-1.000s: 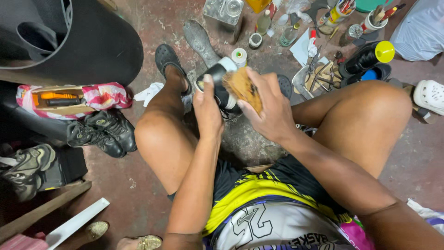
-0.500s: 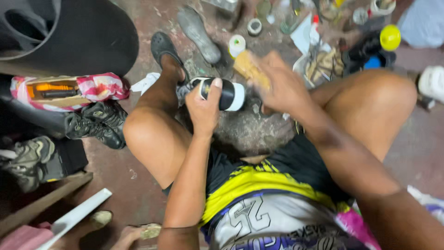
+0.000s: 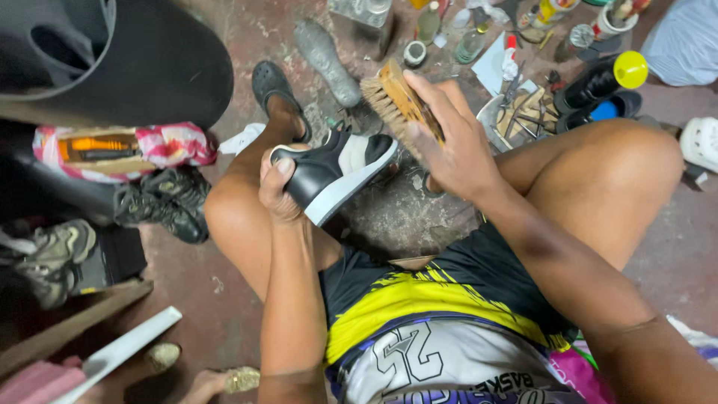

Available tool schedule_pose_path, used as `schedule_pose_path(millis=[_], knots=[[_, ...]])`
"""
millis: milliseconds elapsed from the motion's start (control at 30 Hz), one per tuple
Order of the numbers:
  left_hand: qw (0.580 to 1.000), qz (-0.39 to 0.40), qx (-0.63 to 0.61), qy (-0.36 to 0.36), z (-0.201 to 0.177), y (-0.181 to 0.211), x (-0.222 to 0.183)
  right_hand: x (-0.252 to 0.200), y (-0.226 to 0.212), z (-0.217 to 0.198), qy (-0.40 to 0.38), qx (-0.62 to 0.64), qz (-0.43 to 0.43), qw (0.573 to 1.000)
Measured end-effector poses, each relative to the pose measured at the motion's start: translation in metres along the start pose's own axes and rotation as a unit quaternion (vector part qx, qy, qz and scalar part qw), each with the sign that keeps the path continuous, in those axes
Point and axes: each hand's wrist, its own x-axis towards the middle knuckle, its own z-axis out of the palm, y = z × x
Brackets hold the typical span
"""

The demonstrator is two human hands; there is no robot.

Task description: The person cleans a shoe using a brush and then rubs a piece of sandpaper against the sole of the shoe while holding it by hand.

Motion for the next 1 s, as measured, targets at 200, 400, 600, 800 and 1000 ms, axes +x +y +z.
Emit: schedule_pose_path(millis=[200, 400, 600, 800, 1000], knots=[[0.998, 0.034, -0.057, -0.021, -0.003, 0.029, 0.011, -0.012, -0.043, 0.015, -0.092, -0.096, -0.067, 0.989], [0.97, 0.079, -0.187, 0.131, 0.007, 0.057, 0.008, -0.007, 0.011, 0.002, -0.034, -0.161, 0.095, 0.982], [0.972, -0.014, -0.208, 0.11, 0.029, 0.034, 0.011, -0.013, -0.022, 0.02, 0.05, 0.01, -0.096, 0.994], [0.967, 0.009, -0.205, 0.15, 0.027, 0.005, 0.008, -0.021, -0.041, 0.062, -0.032, -0.059, -0.213, 0.975], [0.937, 0.078, -0.252, 0.229, -0.041, 0.021, 0.04, -0.081, 0.04, 0.045, -0.337, -0.268, 0.036, 0.902]])
